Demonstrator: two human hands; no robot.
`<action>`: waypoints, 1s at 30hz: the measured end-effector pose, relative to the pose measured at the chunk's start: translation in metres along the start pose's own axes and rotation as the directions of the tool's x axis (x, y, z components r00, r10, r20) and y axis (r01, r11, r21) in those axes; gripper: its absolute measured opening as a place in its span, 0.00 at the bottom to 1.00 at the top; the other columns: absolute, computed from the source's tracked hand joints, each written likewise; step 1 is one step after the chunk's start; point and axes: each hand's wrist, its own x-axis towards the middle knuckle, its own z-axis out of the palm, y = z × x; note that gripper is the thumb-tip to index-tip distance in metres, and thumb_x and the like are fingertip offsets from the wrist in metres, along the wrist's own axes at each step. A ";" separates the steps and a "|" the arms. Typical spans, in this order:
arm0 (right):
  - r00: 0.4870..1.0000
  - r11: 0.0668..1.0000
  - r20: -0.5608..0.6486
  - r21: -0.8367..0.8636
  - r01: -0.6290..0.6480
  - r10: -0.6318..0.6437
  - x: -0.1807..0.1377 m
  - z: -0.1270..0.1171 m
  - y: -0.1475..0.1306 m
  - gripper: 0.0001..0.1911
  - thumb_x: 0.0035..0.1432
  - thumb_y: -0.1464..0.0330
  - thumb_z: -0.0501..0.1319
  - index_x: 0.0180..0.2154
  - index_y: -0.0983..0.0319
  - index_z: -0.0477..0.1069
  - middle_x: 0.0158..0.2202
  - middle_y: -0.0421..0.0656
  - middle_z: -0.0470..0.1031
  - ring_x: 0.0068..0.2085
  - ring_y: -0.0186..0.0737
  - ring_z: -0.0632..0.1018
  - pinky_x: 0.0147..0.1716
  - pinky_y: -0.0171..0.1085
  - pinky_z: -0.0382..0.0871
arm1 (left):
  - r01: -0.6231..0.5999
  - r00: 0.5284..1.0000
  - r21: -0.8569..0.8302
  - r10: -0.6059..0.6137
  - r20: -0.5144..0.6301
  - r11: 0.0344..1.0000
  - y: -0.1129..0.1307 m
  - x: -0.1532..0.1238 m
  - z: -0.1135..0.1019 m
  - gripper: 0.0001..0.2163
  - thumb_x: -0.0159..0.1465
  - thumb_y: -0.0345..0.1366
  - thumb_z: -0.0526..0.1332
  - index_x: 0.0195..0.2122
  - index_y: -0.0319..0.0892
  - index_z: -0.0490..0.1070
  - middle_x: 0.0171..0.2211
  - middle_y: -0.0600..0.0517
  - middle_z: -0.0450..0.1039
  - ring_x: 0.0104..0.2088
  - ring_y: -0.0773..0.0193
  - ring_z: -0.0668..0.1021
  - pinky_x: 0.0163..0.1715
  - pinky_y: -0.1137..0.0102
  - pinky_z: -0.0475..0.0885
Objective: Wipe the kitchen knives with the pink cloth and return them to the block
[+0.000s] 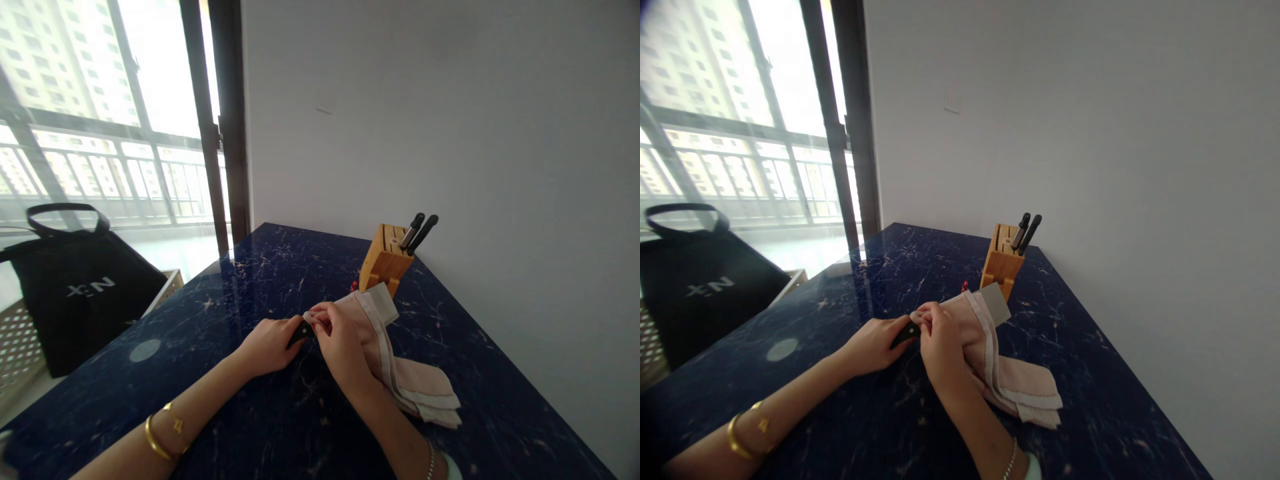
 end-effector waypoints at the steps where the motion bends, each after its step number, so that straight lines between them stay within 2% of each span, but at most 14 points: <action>1: 1.000 1.000 -0.007 0.005 0.010 -0.010 0.001 0.001 0.000 0.15 0.51 0.78 0.52 0.39 0.60 0.66 0.33 0.41 0.73 0.37 0.38 0.74 0.40 0.38 0.67 | 0.003 1.000 -0.005 -0.003 0.000 1.000 0.000 0.000 0.000 0.11 0.61 0.40 0.50 0.42 0.42 0.62 0.34 0.48 0.75 0.35 0.56 0.77 0.32 0.68 0.68; 4: 1.000 1.000 0.022 -0.008 0.011 -0.011 0.000 -0.001 0.002 0.15 0.49 0.79 0.53 0.39 0.60 0.64 0.31 0.40 0.73 0.36 0.38 0.74 0.39 0.38 0.67 | 0.011 1.000 -0.001 -0.011 0.008 1.000 0.000 0.000 0.000 0.10 0.62 0.40 0.50 0.40 0.43 0.63 0.33 0.49 0.75 0.34 0.57 0.78 0.31 0.68 0.68; 7: 0.998 0.999 0.062 -0.038 -0.020 0.022 -0.003 -0.003 0.005 0.12 0.48 0.79 0.54 0.35 0.59 0.65 0.28 0.39 0.72 0.34 0.38 0.74 0.36 0.37 0.67 | 0.009 1.000 0.007 -0.009 0.013 1.000 0.000 0.000 -0.001 0.09 0.62 0.41 0.49 0.39 0.43 0.63 0.32 0.49 0.75 0.33 0.56 0.78 0.29 0.69 0.67; 13: 1.000 0.997 0.000 -0.080 0.006 -0.006 -0.002 0.000 0.000 0.10 0.48 0.79 0.52 0.30 0.60 0.64 0.30 0.40 0.72 0.35 0.37 0.73 0.37 0.36 0.65 | -0.001 1.000 0.013 0.001 -0.003 1.000 0.001 0.000 -0.001 0.10 0.62 0.41 0.49 0.39 0.43 0.62 0.32 0.50 0.75 0.33 0.57 0.78 0.30 0.69 0.67; 17: 0.994 0.989 0.102 -0.146 -0.010 0.025 -0.004 -0.007 -0.001 0.10 0.46 0.80 0.53 0.27 0.60 0.63 0.27 0.39 0.71 0.32 0.36 0.73 0.33 0.33 0.63 | 0.001 1.000 0.015 -0.001 0.003 1.000 0.001 0.000 -0.001 0.09 0.62 0.42 0.49 0.37 0.43 0.62 0.31 0.50 0.75 0.32 0.57 0.78 0.28 0.70 0.66; 22: 0.977 0.967 0.215 -0.250 0.044 0.011 -0.009 -0.010 0.012 0.11 0.43 0.82 0.52 0.25 0.60 0.62 0.25 0.38 0.70 0.29 0.35 0.72 0.27 0.31 0.59 | 0.026 1.000 -0.001 -0.026 -0.013 1.000 -0.002 0.000 -0.005 0.09 0.63 0.42 0.48 0.36 0.43 0.62 0.31 0.51 0.74 0.31 0.59 0.77 0.27 0.71 0.64; 25: 0.981 0.958 0.193 -0.283 0.049 0.007 -0.008 -0.011 0.018 0.12 0.43 0.82 0.52 0.25 0.59 0.63 0.25 0.39 0.70 0.29 0.36 0.72 0.27 0.32 0.59 | 0.038 0.999 -0.016 -0.038 -0.020 0.999 -0.006 0.000 -0.008 0.10 0.63 0.42 0.48 0.36 0.44 0.63 0.30 0.51 0.74 0.30 0.59 0.77 0.27 0.71 0.64; 30: 0.993 0.961 0.094 -0.273 -0.043 0.071 0.002 -0.025 0.025 0.11 0.44 0.81 0.52 0.25 0.59 0.63 0.25 0.39 0.71 0.29 0.36 0.72 0.28 0.33 0.61 | 0.067 0.998 -0.018 -0.067 0.002 0.998 -0.015 0.001 -0.008 0.11 0.62 0.43 0.49 0.39 0.44 0.63 0.30 0.51 0.74 0.30 0.59 0.77 0.27 0.71 0.64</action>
